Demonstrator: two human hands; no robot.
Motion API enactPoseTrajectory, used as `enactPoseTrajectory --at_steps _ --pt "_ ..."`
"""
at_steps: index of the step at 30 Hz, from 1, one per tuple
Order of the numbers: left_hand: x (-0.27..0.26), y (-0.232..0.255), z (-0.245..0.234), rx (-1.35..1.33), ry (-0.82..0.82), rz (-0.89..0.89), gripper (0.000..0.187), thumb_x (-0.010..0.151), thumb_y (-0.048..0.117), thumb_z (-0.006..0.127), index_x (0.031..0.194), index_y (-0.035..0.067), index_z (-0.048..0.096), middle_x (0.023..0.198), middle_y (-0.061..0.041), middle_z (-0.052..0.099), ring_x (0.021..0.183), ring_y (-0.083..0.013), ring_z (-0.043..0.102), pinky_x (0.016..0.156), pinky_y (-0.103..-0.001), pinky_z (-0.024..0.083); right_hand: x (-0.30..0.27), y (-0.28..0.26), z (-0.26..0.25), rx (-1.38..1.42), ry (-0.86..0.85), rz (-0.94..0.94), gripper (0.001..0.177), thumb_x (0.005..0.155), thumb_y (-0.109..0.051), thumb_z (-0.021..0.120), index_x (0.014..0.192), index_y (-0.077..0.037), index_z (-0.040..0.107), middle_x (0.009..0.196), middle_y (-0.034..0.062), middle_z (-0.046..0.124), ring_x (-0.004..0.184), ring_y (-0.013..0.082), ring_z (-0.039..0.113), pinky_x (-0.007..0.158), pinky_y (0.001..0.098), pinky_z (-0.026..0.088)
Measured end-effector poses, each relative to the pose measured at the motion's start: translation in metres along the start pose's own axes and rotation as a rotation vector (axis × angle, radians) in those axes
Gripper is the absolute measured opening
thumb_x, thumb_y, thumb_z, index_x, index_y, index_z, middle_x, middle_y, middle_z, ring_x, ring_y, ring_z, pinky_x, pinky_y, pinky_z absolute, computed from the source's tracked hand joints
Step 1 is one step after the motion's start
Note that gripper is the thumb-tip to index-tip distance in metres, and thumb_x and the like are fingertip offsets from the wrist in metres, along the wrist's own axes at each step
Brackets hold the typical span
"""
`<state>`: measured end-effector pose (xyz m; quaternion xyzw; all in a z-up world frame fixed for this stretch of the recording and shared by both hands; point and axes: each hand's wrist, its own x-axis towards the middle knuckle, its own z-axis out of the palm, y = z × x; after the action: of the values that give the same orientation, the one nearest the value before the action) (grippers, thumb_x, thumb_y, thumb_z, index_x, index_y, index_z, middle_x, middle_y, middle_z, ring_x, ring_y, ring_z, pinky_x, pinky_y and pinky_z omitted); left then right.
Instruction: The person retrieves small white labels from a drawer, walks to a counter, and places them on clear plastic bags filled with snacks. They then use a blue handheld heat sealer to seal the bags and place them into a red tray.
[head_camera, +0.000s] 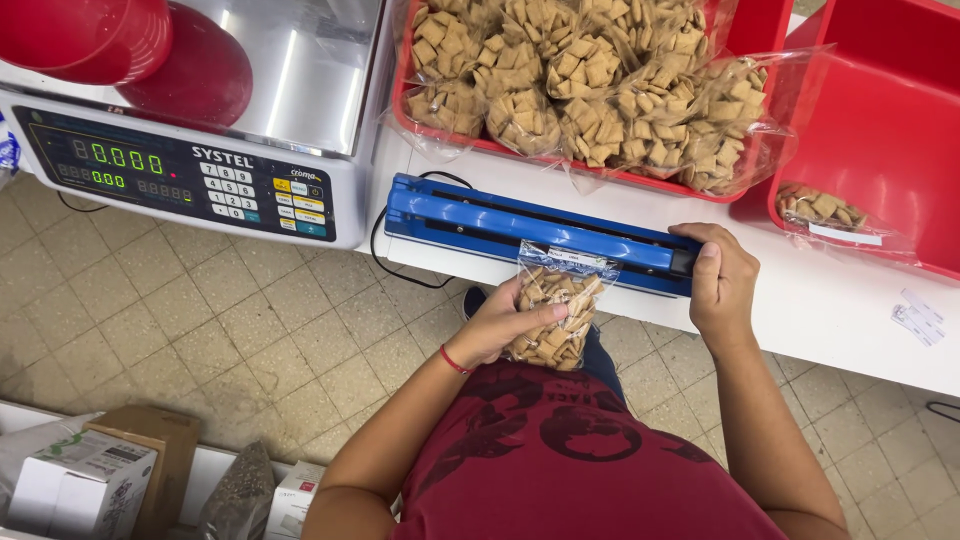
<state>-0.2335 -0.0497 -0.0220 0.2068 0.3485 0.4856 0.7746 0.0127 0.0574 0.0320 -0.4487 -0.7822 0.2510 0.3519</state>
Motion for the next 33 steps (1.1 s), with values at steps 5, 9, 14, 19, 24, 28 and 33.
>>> enactPoseTrajectory --at_steps 5,9,14,19,24,28,33 --pt "0.000 -0.002 0.002 0.000 0.021 0.042 0.055 0.079 0.017 0.083 0.121 -0.005 0.055 0.101 -0.023 0.066 0.086 -0.0318 0.070 0.065 -0.043 0.061 0.000 0.002 0.000 0.006 -0.001 -0.008 0.046 0.105 -0.022 0.027 0.105 -0.002 0.068 0.096 0.0158 0.068 0.092 0.0360 0.065 0.087 0.0427 0.049" --pt "0.000 0.004 0.002 0.027 -0.003 0.008 0.055 0.081 0.019 0.081 0.122 -0.006 0.053 0.099 -0.024 0.065 0.084 -0.0326 0.070 0.065 -0.043 0.061 0.000 0.002 0.001 0.016 0.005 -0.011 0.045 0.105 -0.022 0.027 0.105 -0.002 0.068 0.096 0.0158 0.068 0.093 0.0360 0.065 0.087 0.0427 0.049" --pt "-0.001 0.005 0.000 0.038 -0.010 -0.009 0.054 0.082 0.019 0.080 0.121 -0.006 0.052 0.099 -0.025 0.064 0.084 -0.0336 0.070 0.065 -0.043 0.061 0.000 0.001 0.001 0.016 0.009 -0.015 0.045 0.106 -0.022 0.028 0.104 -0.002 0.068 0.096 0.0166 0.068 0.092 0.0365 0.065 0.086 0.0429 0.049" --pt "0.001 0.001 -0.003 0.039 -0.023 -0.009 0.054 0.082 0.019 0.080 0.121 -0.006 0.052 0.100 -0.025 0.064 0.085 -0.0338 0.070 0.067 -0.044 0.061 0.001 -0.001 0.000 0.015 0.012 -0.010 0.045 0.105 -0.022 0.028 0.104 -0.002 0.068 0.095 0.0161 0.068 0.091 0.0359 0.066 0.087 0.0422 0.049" --pt "0.001 -0.001 -0.003 0.037 -0.023 -0.016 0.054 0.083 0.019 0.080 0.122 -0.006 0.053 0.101 -0.026 0.064 0.087 -0.0352 0.069 0.068 -0.045 0.061 0.001 -0.002 0.001 0.017 0.017 -0.007 0.044 0.106 -0.022 0.028 0.103 -0.002 0.068 0.095 0.0162 0.068 0.091 0.0362 0.066 0.086 0.0421 0.049" --pt "-0.002 0.001 -0.001 0.037 -0.005 0.011 0.057 0.080 0.020 0.082 0.122 -0.006 0.052 0.105 -0.025 0.064 0.091 -0.0339 0.068 0.071 -0.046 0.060 0.000 -0.010 -0.008 -0.038 0.000 0.022 0.043 0.106 -0.023 0.031 0.105 -0.003 0.069 0.098 0.0156 0.069 0.094 0.0372 0.066 0.088 0.0429 0.049" --pt "-0.005 0.003 0.004 -0.001 0.020 0.046 0.057 0.079 0.019 0.083 0.125 -0.002 0.056 0.112 -0.020 0.066 0.098 -0.0292 0.067 0.075 -0.045 0.059 -0.003 -0.036 -0.018 0.076 0.059 0.169 0.054 0.109 -0.035 0.025 0.120 -0.004 0.067 0.109 0.0185 0.068 0.110 0.0327 0.062 0.100 0.0425 0.044"
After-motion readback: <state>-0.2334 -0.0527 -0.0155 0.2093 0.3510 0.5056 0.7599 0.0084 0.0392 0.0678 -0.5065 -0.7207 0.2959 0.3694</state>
